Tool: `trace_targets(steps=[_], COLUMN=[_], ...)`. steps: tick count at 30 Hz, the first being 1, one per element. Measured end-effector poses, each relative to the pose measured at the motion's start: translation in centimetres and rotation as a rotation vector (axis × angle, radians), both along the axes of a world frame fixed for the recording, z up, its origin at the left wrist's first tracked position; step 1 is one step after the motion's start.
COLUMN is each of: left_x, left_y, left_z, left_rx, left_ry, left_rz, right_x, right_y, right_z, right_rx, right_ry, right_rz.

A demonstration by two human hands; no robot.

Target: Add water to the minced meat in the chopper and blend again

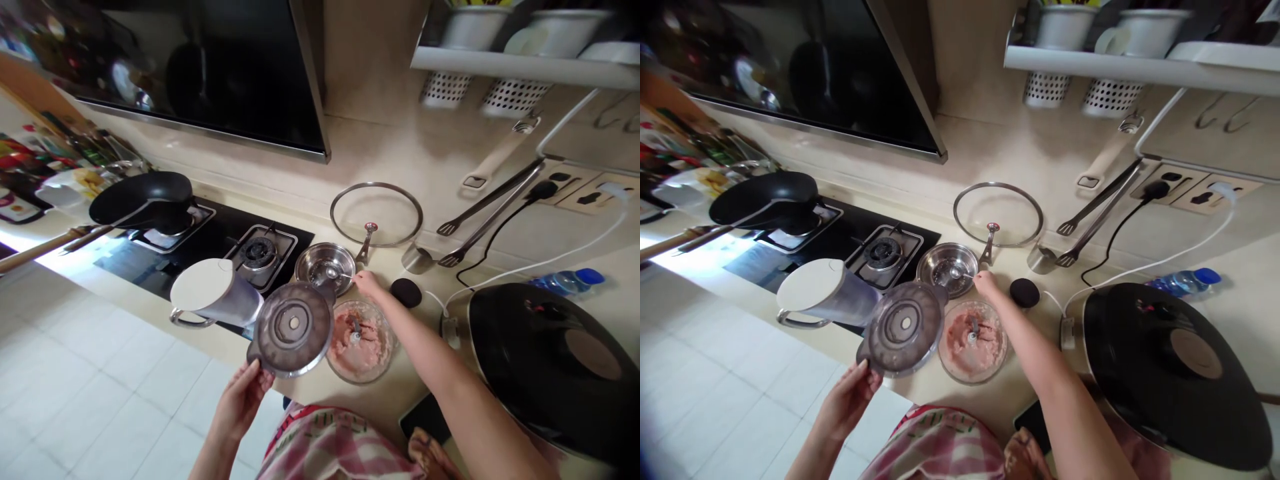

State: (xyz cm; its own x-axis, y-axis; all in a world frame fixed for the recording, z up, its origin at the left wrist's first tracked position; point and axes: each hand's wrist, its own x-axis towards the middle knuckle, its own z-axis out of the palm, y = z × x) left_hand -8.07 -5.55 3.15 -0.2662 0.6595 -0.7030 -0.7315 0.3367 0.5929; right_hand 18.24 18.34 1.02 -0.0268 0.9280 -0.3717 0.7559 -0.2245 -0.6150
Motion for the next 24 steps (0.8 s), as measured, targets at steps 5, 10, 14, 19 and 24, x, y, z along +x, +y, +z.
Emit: trace_targets(steps=[5,10,14,19,24], left_x=[2.6,5.6,7.4,8.3,7.9], left_y=[-1.2,1.0,2.4,3.7,5.0], left_z=[-0.3,-0.2,-0.3,-0.2,0.1], left_rx=[-0.017,0.052,0.085,0.089,0.055], left_ry=[-0.004,-0.03,-0.053,0.0,0.246], left_rz=[-0.201,-0.404,-0.484,-0.676,-0.905], right_x=[-0.5,3.9,8.7,10.3,9.7], right_y=[-0.2,-4.2,-10.6,-16.6,-17.5], right_z=[0.9,3.7,3.0,0.0,-1.6], right_rx=[-0.005,0.088,0.049,0.203,0.254], right_ry=[-0.13,-0.104,0.392,0.393,0.211], right_rz=[0.069,0.069,-0.224,-0.41,-0.459])
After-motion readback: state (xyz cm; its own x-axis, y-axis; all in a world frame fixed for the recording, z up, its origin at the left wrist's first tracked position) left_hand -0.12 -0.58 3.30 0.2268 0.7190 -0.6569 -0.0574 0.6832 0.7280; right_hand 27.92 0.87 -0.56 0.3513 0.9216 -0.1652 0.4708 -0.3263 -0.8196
